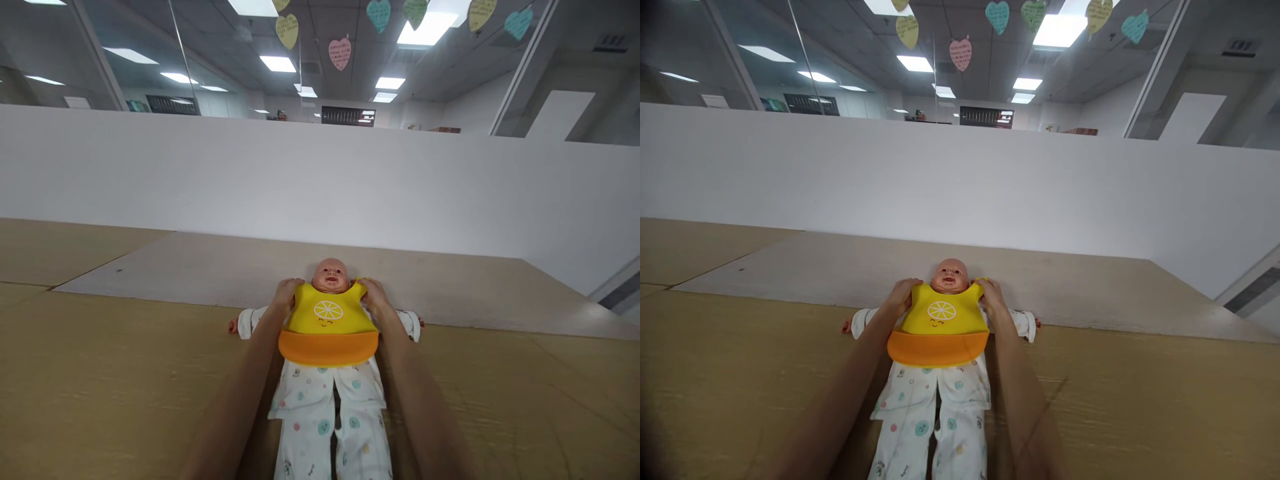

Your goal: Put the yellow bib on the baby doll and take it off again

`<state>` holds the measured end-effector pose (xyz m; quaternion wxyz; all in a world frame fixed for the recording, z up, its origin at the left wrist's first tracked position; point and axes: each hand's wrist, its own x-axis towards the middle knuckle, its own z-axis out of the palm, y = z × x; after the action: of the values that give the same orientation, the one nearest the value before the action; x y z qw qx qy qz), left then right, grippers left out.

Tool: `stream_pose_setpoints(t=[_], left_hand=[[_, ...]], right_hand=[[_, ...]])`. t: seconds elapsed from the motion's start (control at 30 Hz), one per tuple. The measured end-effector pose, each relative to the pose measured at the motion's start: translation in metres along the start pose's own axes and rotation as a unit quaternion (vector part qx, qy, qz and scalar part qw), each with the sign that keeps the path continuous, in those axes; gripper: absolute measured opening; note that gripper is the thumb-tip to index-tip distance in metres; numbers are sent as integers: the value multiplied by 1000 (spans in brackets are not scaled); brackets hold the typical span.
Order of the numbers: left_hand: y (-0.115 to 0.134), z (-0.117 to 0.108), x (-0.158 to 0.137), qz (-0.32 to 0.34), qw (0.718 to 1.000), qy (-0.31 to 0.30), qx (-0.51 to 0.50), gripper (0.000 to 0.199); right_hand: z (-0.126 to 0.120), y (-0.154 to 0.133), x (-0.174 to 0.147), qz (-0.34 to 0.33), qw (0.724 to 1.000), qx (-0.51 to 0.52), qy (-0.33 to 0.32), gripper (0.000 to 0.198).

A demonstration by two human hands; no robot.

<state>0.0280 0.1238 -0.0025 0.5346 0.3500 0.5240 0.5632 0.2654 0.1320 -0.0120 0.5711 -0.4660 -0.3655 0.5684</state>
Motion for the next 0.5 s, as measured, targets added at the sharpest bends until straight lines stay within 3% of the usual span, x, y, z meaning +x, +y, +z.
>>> stream_pose_setpoints(t=[0.1,0.27,0.5], left_hand=[[-7,3,2,-21,1000,-13,3,15],[-9,7,5,-62,994,-86,-18,8],[-4,6,1,-110,981,-147,-61,16]], right_hand=[[4,5,-1,16,1000,1,-8,21],[10,7,-2,25,999,17,-14,16],[16,8,-3,33,998,47,-17,18]])
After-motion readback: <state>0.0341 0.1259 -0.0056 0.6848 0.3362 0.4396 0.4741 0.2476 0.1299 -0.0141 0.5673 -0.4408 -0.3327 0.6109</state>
